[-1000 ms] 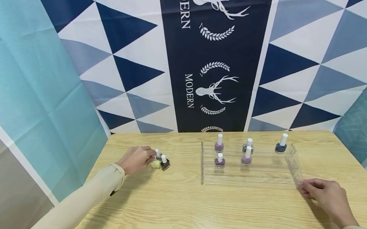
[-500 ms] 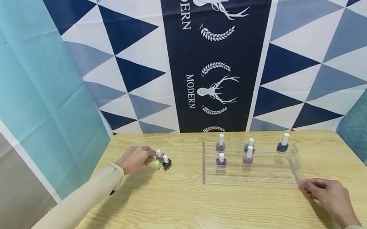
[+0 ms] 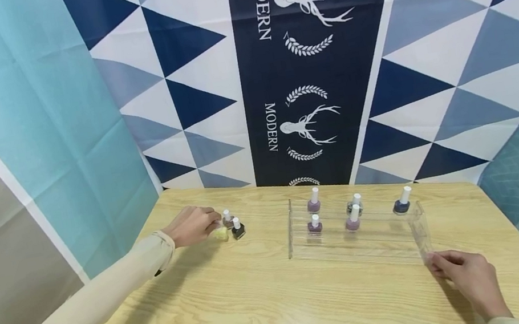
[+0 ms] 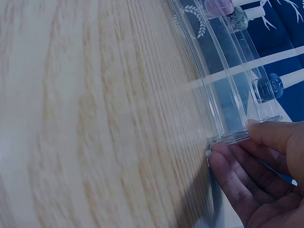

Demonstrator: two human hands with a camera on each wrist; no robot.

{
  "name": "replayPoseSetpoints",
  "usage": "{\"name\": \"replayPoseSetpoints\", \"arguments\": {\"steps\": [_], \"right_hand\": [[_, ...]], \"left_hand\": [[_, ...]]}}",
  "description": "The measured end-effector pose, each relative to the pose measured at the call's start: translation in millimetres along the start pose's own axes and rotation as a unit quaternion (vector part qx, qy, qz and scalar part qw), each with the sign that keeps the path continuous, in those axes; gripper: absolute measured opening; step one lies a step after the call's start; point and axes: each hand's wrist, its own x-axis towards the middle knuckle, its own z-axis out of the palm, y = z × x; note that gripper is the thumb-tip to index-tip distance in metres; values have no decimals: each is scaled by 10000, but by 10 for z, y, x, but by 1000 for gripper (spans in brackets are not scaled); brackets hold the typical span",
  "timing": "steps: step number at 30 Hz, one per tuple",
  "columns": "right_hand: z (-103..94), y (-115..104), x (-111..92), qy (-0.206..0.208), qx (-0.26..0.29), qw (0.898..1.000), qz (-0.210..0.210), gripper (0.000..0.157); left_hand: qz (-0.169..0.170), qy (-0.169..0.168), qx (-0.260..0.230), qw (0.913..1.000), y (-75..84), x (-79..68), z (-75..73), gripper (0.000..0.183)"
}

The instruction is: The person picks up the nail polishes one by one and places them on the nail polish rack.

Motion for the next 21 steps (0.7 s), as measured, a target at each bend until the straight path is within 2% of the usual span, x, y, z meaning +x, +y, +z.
{"name": "replayPoseSetpoints", "arguments": {"steps": [11,21], "right_hand": [[-26,20,30,-59,17,10000,35,65],[-21,5,22,-130,40,9999,4,67]], "left_hand": [[246,35,-27,9997,57,7,-65,12],[377,-82,-89,9992,135,53,-103,7]]}}
